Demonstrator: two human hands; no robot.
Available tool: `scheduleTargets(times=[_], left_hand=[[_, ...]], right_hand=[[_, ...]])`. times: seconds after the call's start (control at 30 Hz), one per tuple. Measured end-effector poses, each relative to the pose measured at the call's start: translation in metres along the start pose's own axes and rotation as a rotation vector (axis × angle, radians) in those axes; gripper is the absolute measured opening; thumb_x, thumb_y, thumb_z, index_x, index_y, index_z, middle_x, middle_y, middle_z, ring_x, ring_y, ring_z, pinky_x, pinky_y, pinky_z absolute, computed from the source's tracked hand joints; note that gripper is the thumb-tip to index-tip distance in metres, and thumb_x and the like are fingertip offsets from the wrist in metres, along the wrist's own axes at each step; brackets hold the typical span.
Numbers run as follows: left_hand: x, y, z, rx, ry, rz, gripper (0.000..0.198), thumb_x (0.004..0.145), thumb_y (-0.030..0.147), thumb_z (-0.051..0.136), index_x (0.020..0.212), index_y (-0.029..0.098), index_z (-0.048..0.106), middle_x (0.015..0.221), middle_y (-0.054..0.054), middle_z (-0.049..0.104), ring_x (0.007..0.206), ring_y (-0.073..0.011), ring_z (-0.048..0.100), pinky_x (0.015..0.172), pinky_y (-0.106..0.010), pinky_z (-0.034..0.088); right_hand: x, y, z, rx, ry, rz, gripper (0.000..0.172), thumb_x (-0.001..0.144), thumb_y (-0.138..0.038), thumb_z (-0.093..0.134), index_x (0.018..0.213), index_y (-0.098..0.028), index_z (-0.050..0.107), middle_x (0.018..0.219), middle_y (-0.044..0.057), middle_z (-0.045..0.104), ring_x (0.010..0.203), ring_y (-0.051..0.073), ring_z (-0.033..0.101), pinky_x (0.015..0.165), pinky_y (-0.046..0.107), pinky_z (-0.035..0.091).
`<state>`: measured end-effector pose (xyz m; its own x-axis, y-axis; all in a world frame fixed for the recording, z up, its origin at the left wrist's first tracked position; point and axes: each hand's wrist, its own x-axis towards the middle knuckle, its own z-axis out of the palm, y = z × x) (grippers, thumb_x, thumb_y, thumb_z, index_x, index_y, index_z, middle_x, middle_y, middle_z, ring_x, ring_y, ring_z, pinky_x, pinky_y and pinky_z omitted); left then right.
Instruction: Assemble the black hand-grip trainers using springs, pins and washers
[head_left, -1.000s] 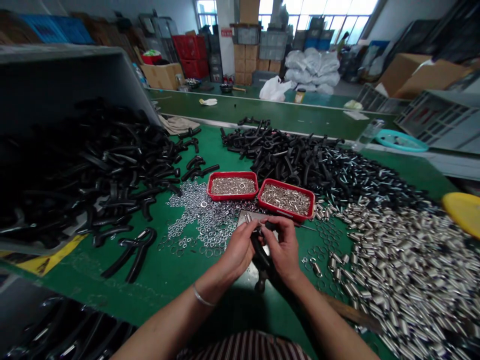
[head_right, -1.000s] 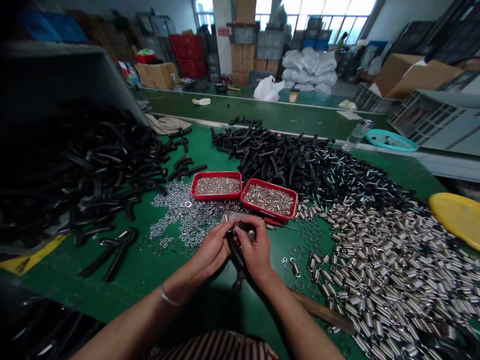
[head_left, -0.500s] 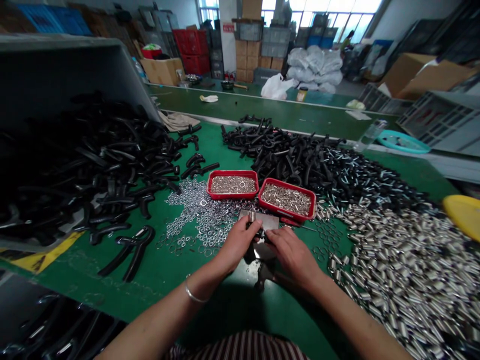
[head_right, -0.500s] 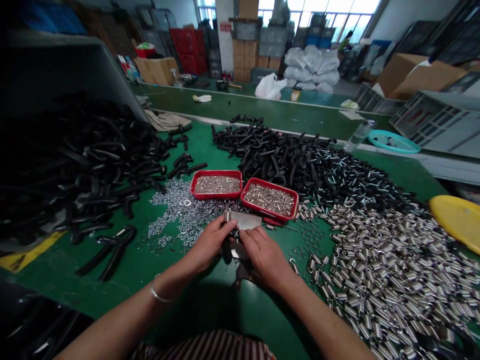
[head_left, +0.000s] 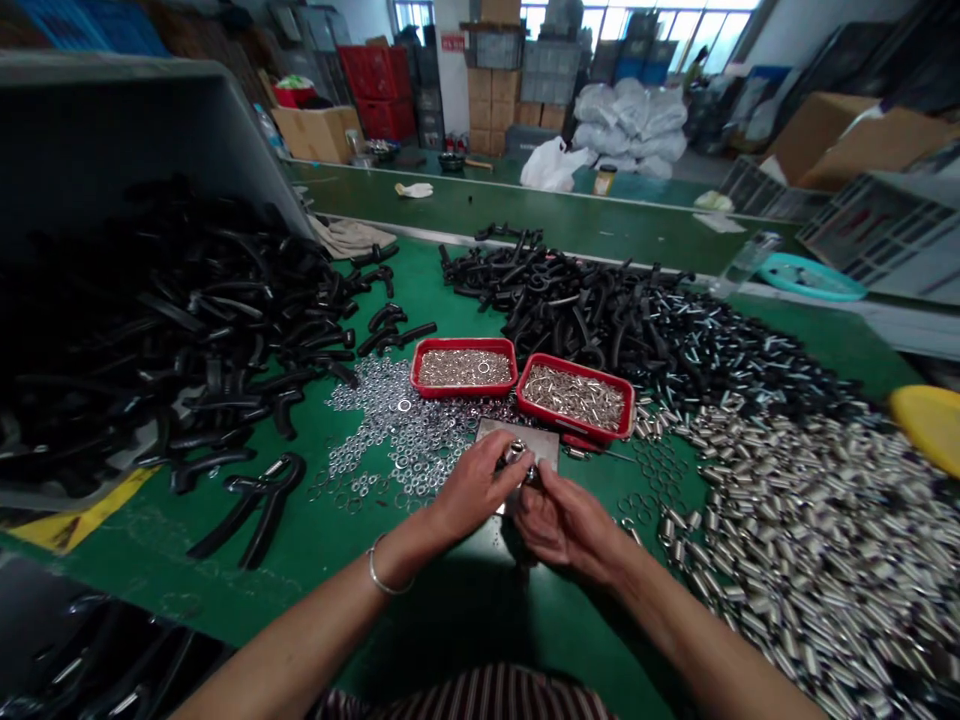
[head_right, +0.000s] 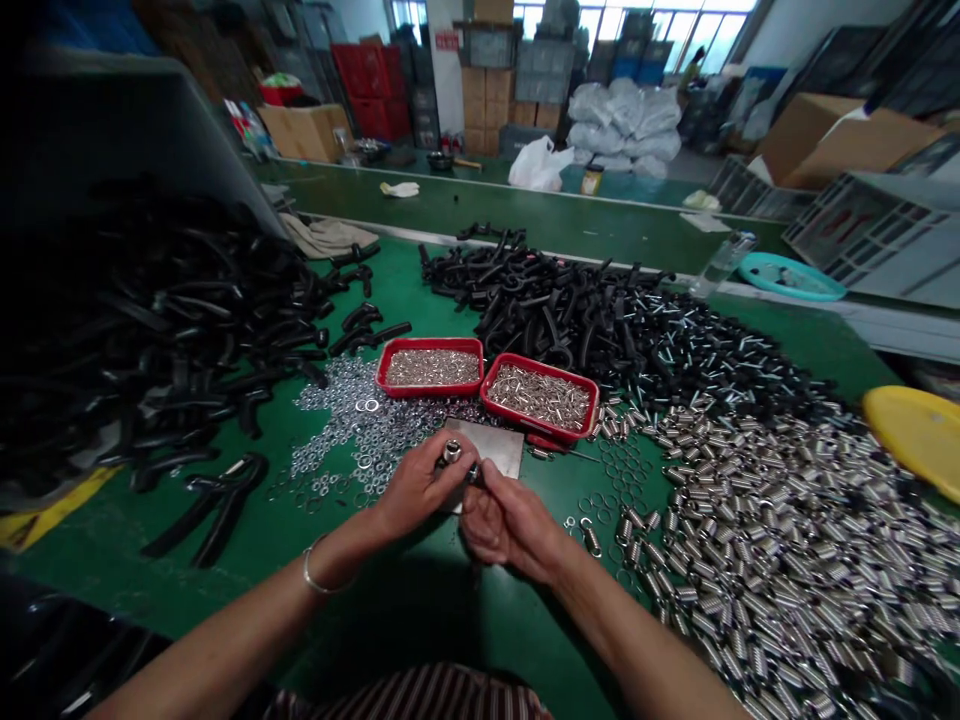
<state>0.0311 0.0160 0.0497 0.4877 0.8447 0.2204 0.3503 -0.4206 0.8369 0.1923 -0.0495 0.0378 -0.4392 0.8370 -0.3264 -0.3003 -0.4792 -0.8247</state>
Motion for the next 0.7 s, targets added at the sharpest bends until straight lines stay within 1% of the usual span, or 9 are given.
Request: scheduleTargets(times=[0.07,0.1,0.2,0.27,0.33,0.4,0.47,0.6,0.7], left_hand=[[0.001,-0.004,-0.003,0.017,-0.049,0.017,0.021,0.096,0.037,0.049,0.086,0.020,0.053,0.081,-0.001,0.058,0.076,-0.0162,0.053,0.075,-0.029,0.040],[0.002,-0.006,-0.004,0.025,-0.055,0.002,0.022,0.096,0.038,0.049,0.084,0.020,0.052,0.078,0.001,0.056,0.073,-0.0154,0.051,0.073,-0.028,0.039],[0.001,-0.015,-0.004,0.024,-0.007,-0.092,0.027,0.097,0.040,0.048,0.079,0.020,0.049,0.074,0.002,0.052,0.070,-0.0142,0.049,0.069,-0.027,0.038],[-0.003,-0.017,-0.004,-0.008,0.034,-0.138,0.028,0.097,0.041,0.047,0.081,0.019,0.050,0.076,0.002,0.054,0.072,-0.0145,0.051,0.070,-0.027,0.039],[-0.007,-0.017,-0.004,-0.047,0.029,-0.132,0.027,0.098,0.042,0.046,0.086,0.019,0.054,0.079,0.000,0.057,0.075,-0.0154,0.053,0.073,-0.028,0.041],[-0.010,-0.014,-0.005,-0.048,-0.017,-0.091,0.027,0.098,0.042,0.046,0.089,0.019,0.056,0.082,-0.001,0.059,0.077,-0.0162,0.054,0.075,-0.029,0.042],[-0.010,-0.013,-0.005,-0.009,-0.053,-0.082,0.026,0.097,0.042,0.049,0.086,0.019,0.056,0.081,-0.001,0.059,0.076,-0.0164,0.054,0.076,-0.029,0.042],[-0.008,-0.012,-0.001,-0.129,0.008,-0.166,0.027,0.100,0.041,0.044,0.090,0.019,0.056,0.084,-0.002,0.060,0.080,-0.0167,0.056,0.078,-0.029,0.045],[-0.006,-0.010,0.003,-0.178,0.049,-0.077,0.025,0.101,0.039,0.042,0.098,0.020,0.056,0.095,-0.005,0.061,0.093,-0.0185,0.058,0.088,-0.031,0.046]], right_hand=[[0.003,0.000,-0.003,-0.022,-0.066,0.100,0.067,0.094,-0.076,0.019,0.075,-0.021,0.052,0.043,-0.008,0.037,0.035,0.009,0.026,0.036,0.021,0.024],[0.004,0.000,-0.004,-0.122,-0.031,0.095,0.068,0.094,-0.075,0.018,0.074,-0.021,0.053,0.044,-0.006,0.041,0.036,0.010,0.030,0.038,0.022,0.026],[0.007,-0.002,-0.006,-0.571,0.271,-0.132,0.055,0.090,-0.072,0.046,0.085,-0.019,0.059,0.068,0.003,0.061,0.058,0.014,0.052,0.052,0.024,0.038],[0.008,-0.001,-0.005,-0.723,0.371,-0.254,0.048,0.084,-0.068,0.060,0.089,-0.020,0.059,0.082,0.005,0.063,0.072,0.017,0.056,0.060,0.025,0.041],[0.008,0.002,-0.005,-0.695,0.287,-0.225,0.053,0.090,-0.071,0.044,0.083,-0.020,0.057,0.072,0.003,0.060,0.063,0.016,0.054,0.056,0.026,0.040],[0.009,0.005,-0.004,-0.560,0.073,-0.093,0.069,0.095,-0.073,0.014,0.079,-0.020,0.055,0.056,0.000,0.053,0.045,0.014,0.045,0.046,0.025,0.036],[0.009,0.006,-0.004,-0.499,-0.015,-0.031,0.075,0.095,-0.073,0.006,0.082,-0.019,0.057,0.053,-0.001,0.053,0.038,0.012,0.039,0.042,0.024,0.032],[0.007,0.002,-0.004,-0.738,0.296,-0.201,0.055,0.088,-0.072,0.048,0.086,-0.018,0.059,0.072,0.003,0.063,0.054,0.012,0.051,0.051,0.024,0.038],[0.006,0.000,-0.004,-0.667,0.178,-0.053,0.070,0.097,-0.070,0.015,0.077,-0.018,0.057,0.058,0.002,0.058,0.043,0.012,0.044,0.047,0.026,0.035]])
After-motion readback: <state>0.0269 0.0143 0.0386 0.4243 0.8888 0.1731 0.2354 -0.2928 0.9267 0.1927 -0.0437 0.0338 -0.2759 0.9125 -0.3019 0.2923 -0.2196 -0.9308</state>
